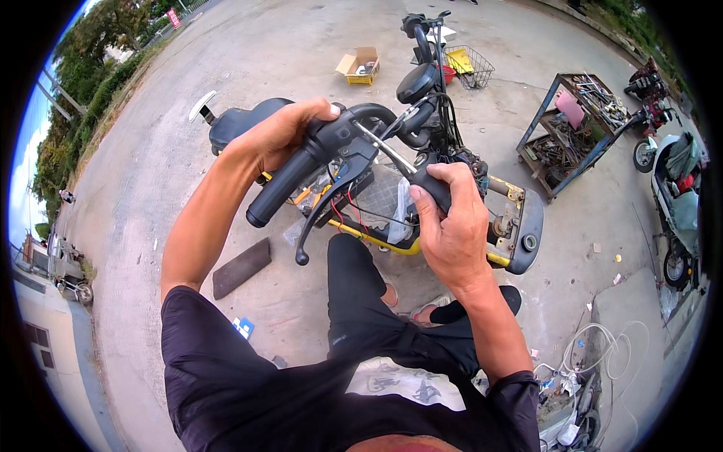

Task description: The person works on the handlebar of a yellow electric scooter, adjusting wires and tightening screws on the brake lever assembly using a screwdriver. The person manipulates the brake lever and throttle housing while seated on the scooter.

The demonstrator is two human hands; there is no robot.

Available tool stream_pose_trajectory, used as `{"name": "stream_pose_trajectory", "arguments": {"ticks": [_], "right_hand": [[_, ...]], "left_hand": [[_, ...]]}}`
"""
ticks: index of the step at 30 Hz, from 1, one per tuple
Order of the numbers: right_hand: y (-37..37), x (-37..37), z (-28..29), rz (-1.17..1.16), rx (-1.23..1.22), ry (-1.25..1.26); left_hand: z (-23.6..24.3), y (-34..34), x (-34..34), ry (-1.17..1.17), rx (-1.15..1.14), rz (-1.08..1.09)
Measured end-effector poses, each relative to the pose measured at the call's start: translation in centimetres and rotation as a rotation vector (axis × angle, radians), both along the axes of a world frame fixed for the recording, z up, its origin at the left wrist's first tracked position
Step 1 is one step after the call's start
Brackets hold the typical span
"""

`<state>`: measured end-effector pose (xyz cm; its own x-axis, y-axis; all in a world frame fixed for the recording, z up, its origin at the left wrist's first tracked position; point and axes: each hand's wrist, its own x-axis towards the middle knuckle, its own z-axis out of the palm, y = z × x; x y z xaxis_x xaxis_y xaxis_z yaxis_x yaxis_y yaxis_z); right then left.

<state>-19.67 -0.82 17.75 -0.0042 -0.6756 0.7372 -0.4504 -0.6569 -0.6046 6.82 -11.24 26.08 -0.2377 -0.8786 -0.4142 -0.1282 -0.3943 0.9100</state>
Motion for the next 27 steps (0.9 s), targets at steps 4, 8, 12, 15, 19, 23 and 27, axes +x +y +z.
{"name": "stream_pose_trajectory", "arguments": {"ticks": [4, 8, 12, 15, 19, 23, 27], "right_hand": [[0.1, 0.0, 0.2, -0.061, -0.103, 0.073], [0.6, 0.1, 1.4, 0.153, 0.491, -0.284], [0.4, 0.2, 0.6, 0.025, 0.094, -0.050], [-0.2, 0.1, -0.2, -0.079, -0.106, 0.120], [-0.6, -1.1, 0.7, 0.239, 0.602, -0.210], [0.3, -0.2, 0.3, 0.177, 0.515, -0.309], [0.7, 0.1, 0.8, -0.005, 0.107, 0.072]], "left_hand": [[-0.3, -0.9, 0.8, 0.020, 0.026, -0.020], [-0.5, -0.9, 0.8, -0.006, -0.027, -0.027], [-0.7, -1.3, 1.0, -0.010, -0.009, -0.034], [-1.3, -1.5, 1.2, 0.010, -0.009, -0.027], [-0.8, -1.3, 0.9, 0.013, -0.006, -0.025], [-0.7, -1.5, 0.9, 0.060, -0.039, -0.086], [-0.5, -1.2, 0.5, 0.035, -0.033, -0.042]]}}
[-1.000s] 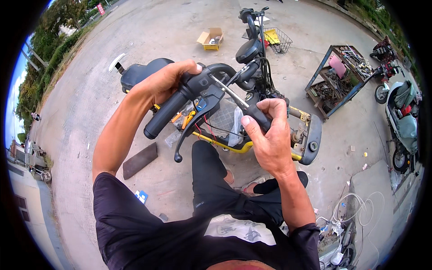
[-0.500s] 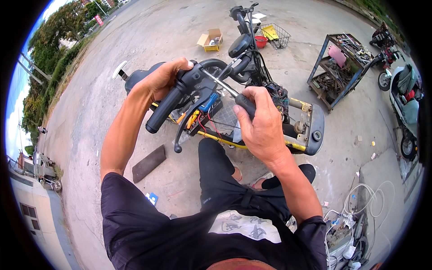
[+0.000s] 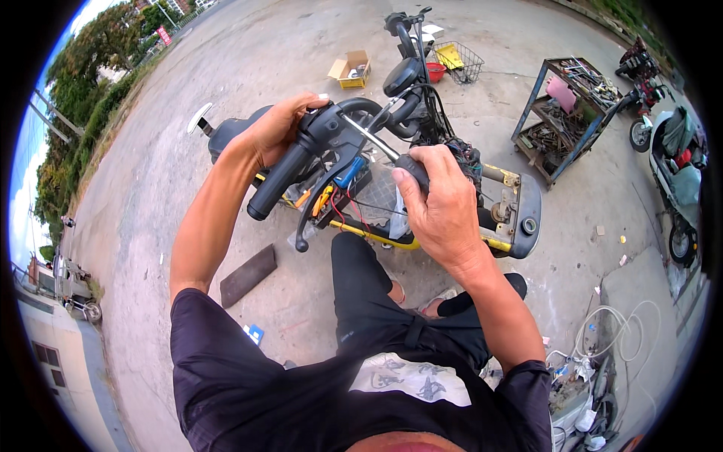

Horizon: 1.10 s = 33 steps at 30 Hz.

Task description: The person works on the handlebar of a yellow electric scooter, adjusting wires and tightening screws on the brake lever assembly using a screwdriver. The person manipulates the brake lever and throttle housing while seated on the scooter.

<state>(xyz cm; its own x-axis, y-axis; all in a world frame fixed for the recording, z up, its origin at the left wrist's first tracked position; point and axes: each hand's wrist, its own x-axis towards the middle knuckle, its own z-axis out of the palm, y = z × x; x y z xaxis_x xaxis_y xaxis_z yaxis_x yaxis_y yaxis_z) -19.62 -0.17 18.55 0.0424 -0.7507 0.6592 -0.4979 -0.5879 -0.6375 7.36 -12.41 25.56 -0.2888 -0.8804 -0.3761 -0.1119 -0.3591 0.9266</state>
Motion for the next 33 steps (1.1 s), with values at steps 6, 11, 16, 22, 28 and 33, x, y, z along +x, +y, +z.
{"name": "stream_pose_trajectory", "arguments": {"ticks": [6, 11, 16, 22, 28, 33], "right_hand": [[-0.8, -0.7, 0.3, 0.086, 0.346, -0.071], [-0.9, -0.1, -0.6, 0.225, 0.412, -0.436], [-0.3, 0.1, -0.3, -0.016, -0.048, 0.076], [-1.2, -0.4, 0.6, 0.293, 0.613, -0.477], [-0.1, 0.3, 0.4, 0.003, -0.042, 0.022], [-0.8, 0.9, -0.7, 0.120, 0.178, -0.191]], "left_hand": [[0.1, -0.6, 0.1, -0.002, 0.061, 0.015], [-0.1, -1.8, 0.1, 0.022, 0.096, 0.004], [-1.1, -2.3, 1.2, 0.063, 0.076, -0.032], [-1.0, -2.2, 0.8, 0.040, 0.081, -0.016], [-0.9, -2.1, 1.1, 0.032, 0.079, -0.028], [-0.5, -1.5, 0.5, 0.062, 0.064, -0.033]]}}
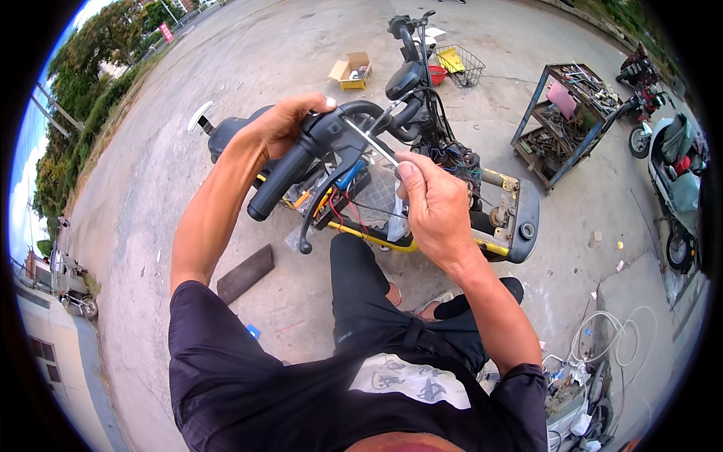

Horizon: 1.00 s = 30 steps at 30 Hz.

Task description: The person works on the handlebar of a yellow electric scooter, adjusting wires and tightening screws on the brake lever assembly using a screwdriver. The person manipulates the brake lever and throttle housing while seated on the scooter.

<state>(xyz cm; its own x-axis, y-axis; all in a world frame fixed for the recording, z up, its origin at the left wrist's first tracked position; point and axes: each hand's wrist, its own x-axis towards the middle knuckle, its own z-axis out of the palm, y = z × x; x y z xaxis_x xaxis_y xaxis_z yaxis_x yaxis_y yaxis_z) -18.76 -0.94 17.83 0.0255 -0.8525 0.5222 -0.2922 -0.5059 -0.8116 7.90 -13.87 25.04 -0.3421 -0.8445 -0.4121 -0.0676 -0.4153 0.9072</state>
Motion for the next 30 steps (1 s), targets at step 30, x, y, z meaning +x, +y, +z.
{"name": "stream_pose_trajectory", "arguments": {"ticks": [30], "right_hand": [[0.9, -2.0, 2.3, 0.336, 0.729, -0.627]], "left_hand": [[-0.8, -0.8, 0.0, -0.042, -0.214, -0.325]]}}
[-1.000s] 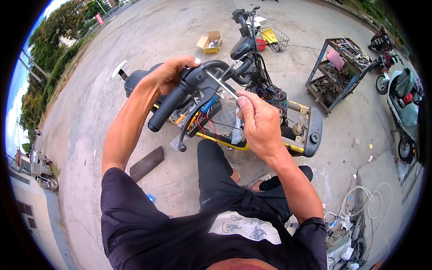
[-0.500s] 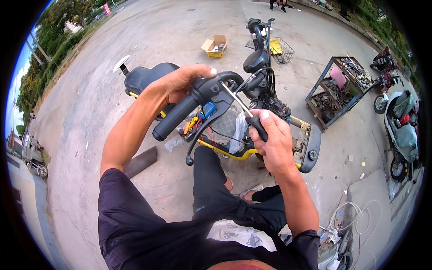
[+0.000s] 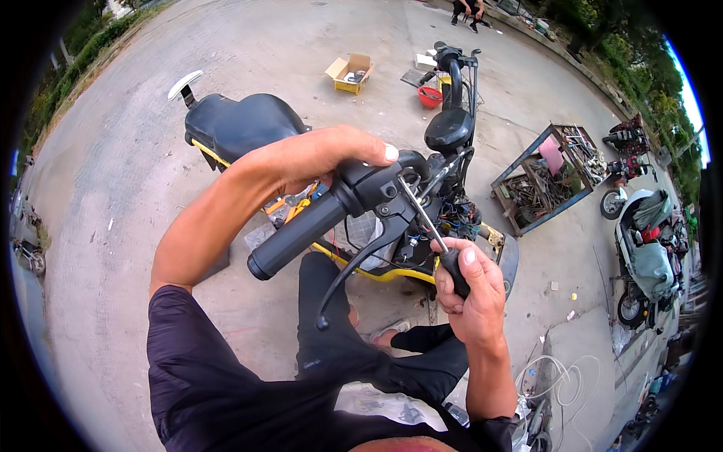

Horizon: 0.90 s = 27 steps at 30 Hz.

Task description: The person works on the handlebar of a yellow electric scooter, adjusting wires and tightening screws on the brake lever assembly using a screwdriver. The person manipulates the brake lever and throttle housing while seated on the scooter.

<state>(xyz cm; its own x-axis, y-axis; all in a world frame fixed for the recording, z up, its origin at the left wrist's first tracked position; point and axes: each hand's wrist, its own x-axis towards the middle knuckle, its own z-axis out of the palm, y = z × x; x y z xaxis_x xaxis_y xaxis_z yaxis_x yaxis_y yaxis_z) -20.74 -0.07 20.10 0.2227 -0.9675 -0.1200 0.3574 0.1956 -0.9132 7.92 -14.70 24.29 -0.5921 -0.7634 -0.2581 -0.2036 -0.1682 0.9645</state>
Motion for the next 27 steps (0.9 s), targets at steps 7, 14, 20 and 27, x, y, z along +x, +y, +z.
{"name": "stream_pose_trajectory", "arguments": {"ticks": [7, 14, 20, 27], "right_hand": [[-0.3, 0.8, -1.4, -0.415, -0.959, 1.066], [0.0, 0.7, -0.6, -0.099, -0.065, 0.062], [-0.3, 0.7, -2.6, -0.393, -0.864, 0.877], [0.0, 0.6, -1.7, -0.156, -0.104, 0.061]], "left_hand": [[0.3, 0.2, -0.1, 0.018, -0.017, -0.043], [-0.2, 0.0, -0.1, 0.051, -0.087, -0.108], [1.0, 1.5, -0.5, -0.078, -0.046, 0.123], [-0.2, 0.0, 0.3, -0.006, -0.024, -0.008]]}}
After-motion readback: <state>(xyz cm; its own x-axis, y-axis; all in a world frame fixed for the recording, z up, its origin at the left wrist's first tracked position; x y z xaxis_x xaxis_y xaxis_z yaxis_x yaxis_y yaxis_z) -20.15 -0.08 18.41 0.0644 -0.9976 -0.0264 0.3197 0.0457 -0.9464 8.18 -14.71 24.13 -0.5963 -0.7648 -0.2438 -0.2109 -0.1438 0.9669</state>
